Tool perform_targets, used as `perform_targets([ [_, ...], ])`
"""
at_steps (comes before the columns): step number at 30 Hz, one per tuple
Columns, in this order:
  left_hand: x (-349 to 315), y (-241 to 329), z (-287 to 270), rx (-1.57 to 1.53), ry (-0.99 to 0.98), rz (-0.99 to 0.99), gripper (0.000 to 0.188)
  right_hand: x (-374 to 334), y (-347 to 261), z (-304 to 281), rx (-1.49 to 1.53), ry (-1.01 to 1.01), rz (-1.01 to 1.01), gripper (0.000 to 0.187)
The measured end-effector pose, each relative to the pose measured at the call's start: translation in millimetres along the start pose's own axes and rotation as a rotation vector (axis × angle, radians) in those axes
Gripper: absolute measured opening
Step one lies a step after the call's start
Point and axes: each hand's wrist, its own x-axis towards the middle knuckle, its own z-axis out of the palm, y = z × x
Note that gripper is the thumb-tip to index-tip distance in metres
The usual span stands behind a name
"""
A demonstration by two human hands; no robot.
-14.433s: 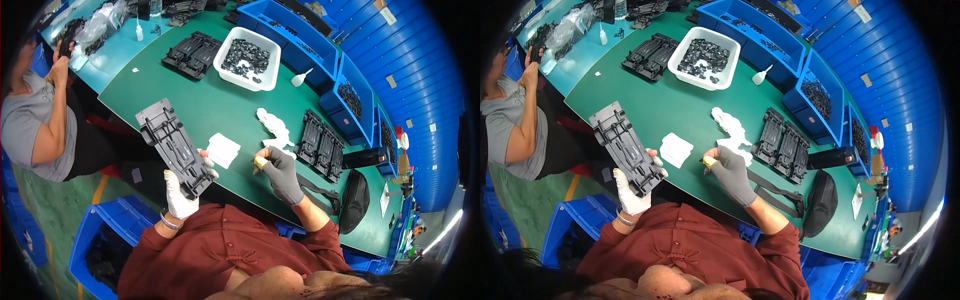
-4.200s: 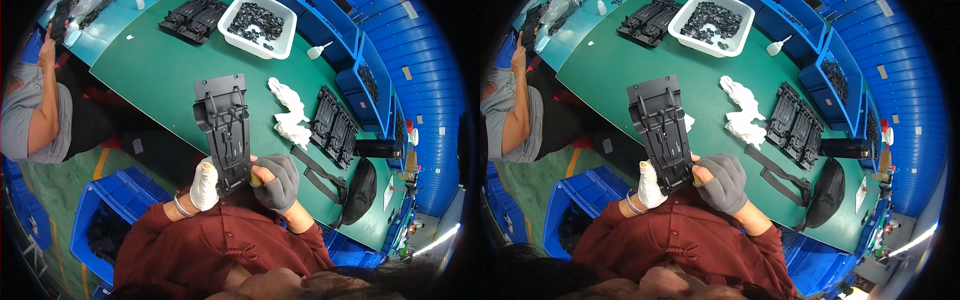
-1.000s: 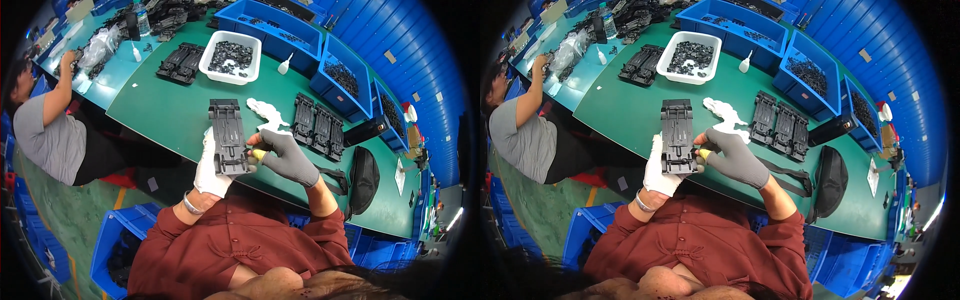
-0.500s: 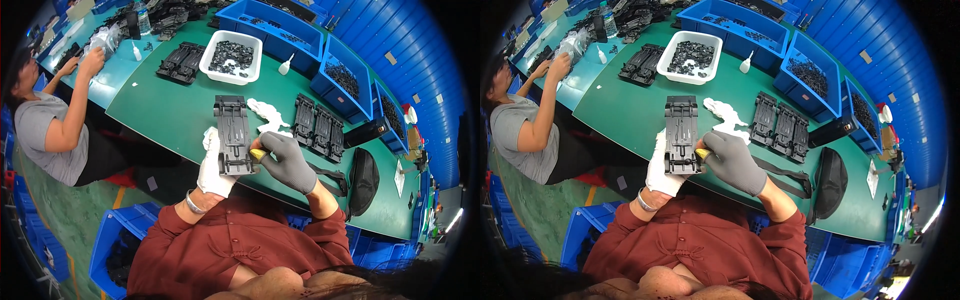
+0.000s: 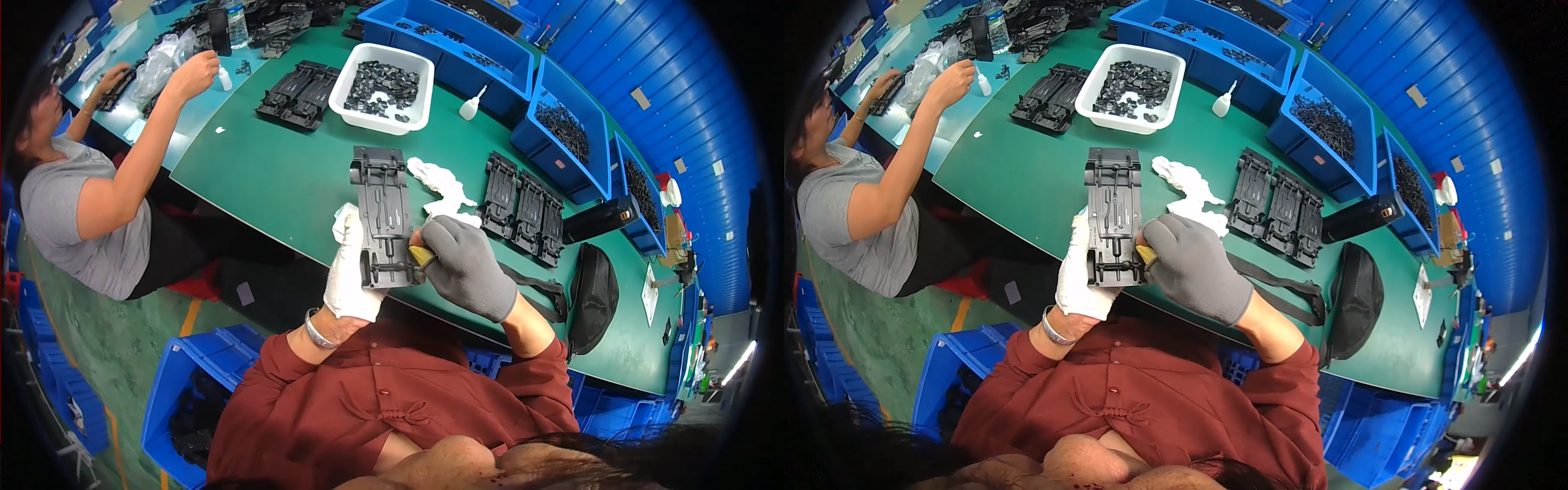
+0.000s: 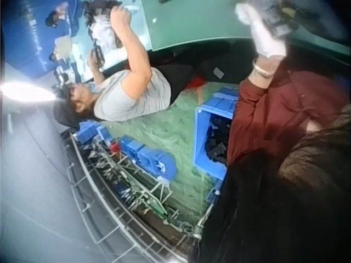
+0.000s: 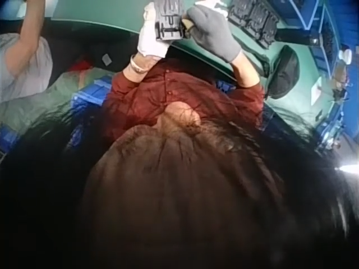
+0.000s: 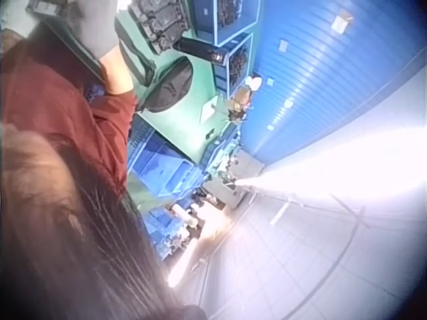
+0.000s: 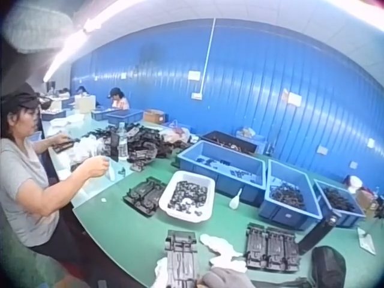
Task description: The person assembles plastic parts onto a toy car chassis using a manual assembly tool, taking the parts from blue bins and a white tray at a factory workbench.
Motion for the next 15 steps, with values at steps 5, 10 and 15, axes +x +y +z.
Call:
perform_targets([
  [5, 1.1, -1.4, 4.9, 0.051, 0.102, 0.025, 0.059, 1.0, -0.3, -2.1, 0.002, 0.0, -0.019, 0.036],
  [10, 1.3, -2.3, 6.3, 0.053, 0.076, 0.042, 0.058, 5.6, -5.5, -3.7, 0.007, 0.07, -0.047, 0.019],
  [15, 2.2, -0.6, 9.3, 0.086, 0.139, 0.037, 0.059, 7.3, -4.3, -3.3, 0.009, 0.057, -0.045, 0.02],
])
